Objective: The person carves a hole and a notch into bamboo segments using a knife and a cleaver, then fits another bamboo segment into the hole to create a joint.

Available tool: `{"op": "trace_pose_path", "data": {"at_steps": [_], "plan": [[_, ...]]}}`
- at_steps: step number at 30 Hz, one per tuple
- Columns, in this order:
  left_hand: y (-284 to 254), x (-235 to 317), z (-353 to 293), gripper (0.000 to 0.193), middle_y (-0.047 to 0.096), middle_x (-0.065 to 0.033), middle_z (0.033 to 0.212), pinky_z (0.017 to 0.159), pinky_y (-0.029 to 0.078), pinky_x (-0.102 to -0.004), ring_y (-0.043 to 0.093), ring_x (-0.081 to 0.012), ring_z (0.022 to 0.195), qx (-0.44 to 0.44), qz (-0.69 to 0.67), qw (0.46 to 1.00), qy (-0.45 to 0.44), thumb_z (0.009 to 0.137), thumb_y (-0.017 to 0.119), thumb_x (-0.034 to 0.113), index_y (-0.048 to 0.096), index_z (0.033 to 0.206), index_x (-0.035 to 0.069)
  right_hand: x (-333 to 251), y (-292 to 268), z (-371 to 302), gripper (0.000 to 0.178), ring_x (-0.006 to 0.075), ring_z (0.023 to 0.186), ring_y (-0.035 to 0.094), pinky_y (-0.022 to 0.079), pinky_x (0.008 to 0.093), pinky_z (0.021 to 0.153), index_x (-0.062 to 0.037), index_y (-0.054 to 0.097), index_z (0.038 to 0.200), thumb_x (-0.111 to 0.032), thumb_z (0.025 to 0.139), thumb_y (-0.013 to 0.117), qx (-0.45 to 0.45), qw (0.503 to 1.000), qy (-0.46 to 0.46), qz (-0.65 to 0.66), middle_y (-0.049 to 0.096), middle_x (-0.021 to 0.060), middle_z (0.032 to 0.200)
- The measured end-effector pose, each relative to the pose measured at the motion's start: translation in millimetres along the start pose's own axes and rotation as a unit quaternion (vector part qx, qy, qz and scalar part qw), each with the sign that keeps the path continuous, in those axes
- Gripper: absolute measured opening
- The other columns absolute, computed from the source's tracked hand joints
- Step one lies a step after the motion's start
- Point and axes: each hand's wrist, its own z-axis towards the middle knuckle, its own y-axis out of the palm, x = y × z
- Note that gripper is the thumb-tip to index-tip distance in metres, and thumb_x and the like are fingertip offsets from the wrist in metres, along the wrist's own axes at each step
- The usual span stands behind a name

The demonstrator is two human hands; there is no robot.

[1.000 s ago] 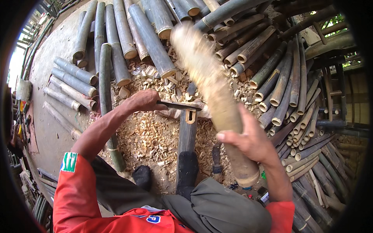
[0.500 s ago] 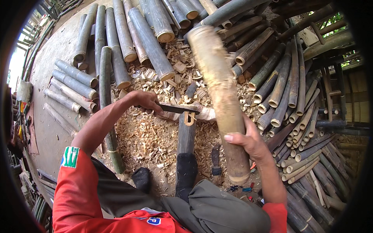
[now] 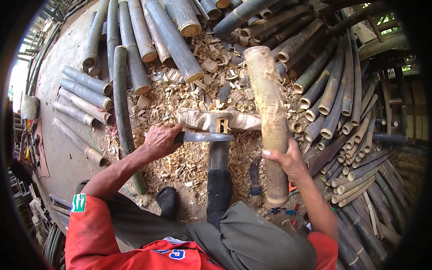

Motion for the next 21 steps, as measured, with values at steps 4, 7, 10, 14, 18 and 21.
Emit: {"op": "trace_pose_path", "data": {"at_steps": [4,7,10,14,18,21], "plan": [[4.9,-1.4,0.0,0.036,0.070,-0.0102,0.082,0.064,0.054,-0.0477,0.070,-0.0306,0.071,-0.081,0.006,0.996,-0.031,0.090,0.081,0.037,0.063,0.101,0.008,4.7,7.7,11.6,0.081,0.0202,0.106,0.067,0.054,0.0355,0.095,0.0032,0.053,0.140,-0.035,0.077,0.086,-0.010,0.989,-0.080,-0.121,0.066,0.0101,0.115],[7.3,-3.8,-0.4,0.024,0.065,-0.0085,0.069,0.054,0.051,-0.0450,0.063,-0.0257,0.057,-0.062,0.011,0.998,-0.003,0.099,0.068,0.031,0.062,0.096,0.008,-0.2,6.9,17.3,0.080,0.0249,0.111,0.067,0.054,0.0384,0.096,0.0028,0.053,0.139,-0.036,0.078,0.087,-0.035,0.964,-0.156,-0.214,0.067,0.0119,0.119],[5.1,-6.4,2.3,0.022,0.060,-0.0057,0.062,0.045,0.045,-0.0401,0.056,-0.0198,0.048,-0.091,0.042,0.995,-0.013,0.105,0.055,0.023,0.061,0.094,0.006,-16.0,13.2,15.8,0.076,0.0306,0.109,0.070,0.056,0.0415,0.093,0.0004,0.053,0.136,-0.034,0.079,0.089,-0.068,0.910,-0.143,-0.384,0.069,0.0150,0.119],[1.0,-7.9,4.9,0.019,0.064,-0.0108,0.064,0.049,0.050,-0.0434,0.061,-0.0239,0.052,-0.107,0.065,0.992,-0.012,0.102,0.053,0.016,0.067,0.096,0.005,-12.6,10.5,28.6,0.072,0.0292,0.083,0.069,0.058,0.0438,0.070,-0.0041,0.052,0.131,-0.028,0.074,0.089,-0.150,0.683,-0.420,-0.579,0.064,0.0112,0.091],[3.8,-0.9,12.7,0.020,0.068,-0.0114,0.068,0.051,0.053,-0.0436,0.064,-0.0222,0.055,-0.107,0.069,0.992,-0.009,0.102,0.054,0.015,0.070,0.098,0.004,-6.0,-22.6,89.6,0.068,0.0255,0.080,0.067,0.056,0.0400,0.065,-0.0057,0.055,0.124,-0.026,0.070,0.091,-0.188,0.479,-0.480,-0.710,0.062,0.0094,0.091],[4.3,-8.5,11.3,0.022,0.059,-0.0032,0.067,0.042,0.042,-0.0350,0.049,-0.0129,0.050,-0.131,0.097,0.987,-0.002,0.108,0.048,0.016,0.064,0.101,0.003,-1.1,-8.6,90.5,0.070,0.0283,0.092,0.073,0.066,0.0451,0.076,-0.0045,0.056,0.125,-0.036,0.076,0.095,-0.201,0.491,-0.367,-0.764,0.069,0.0132,0.098]]}}
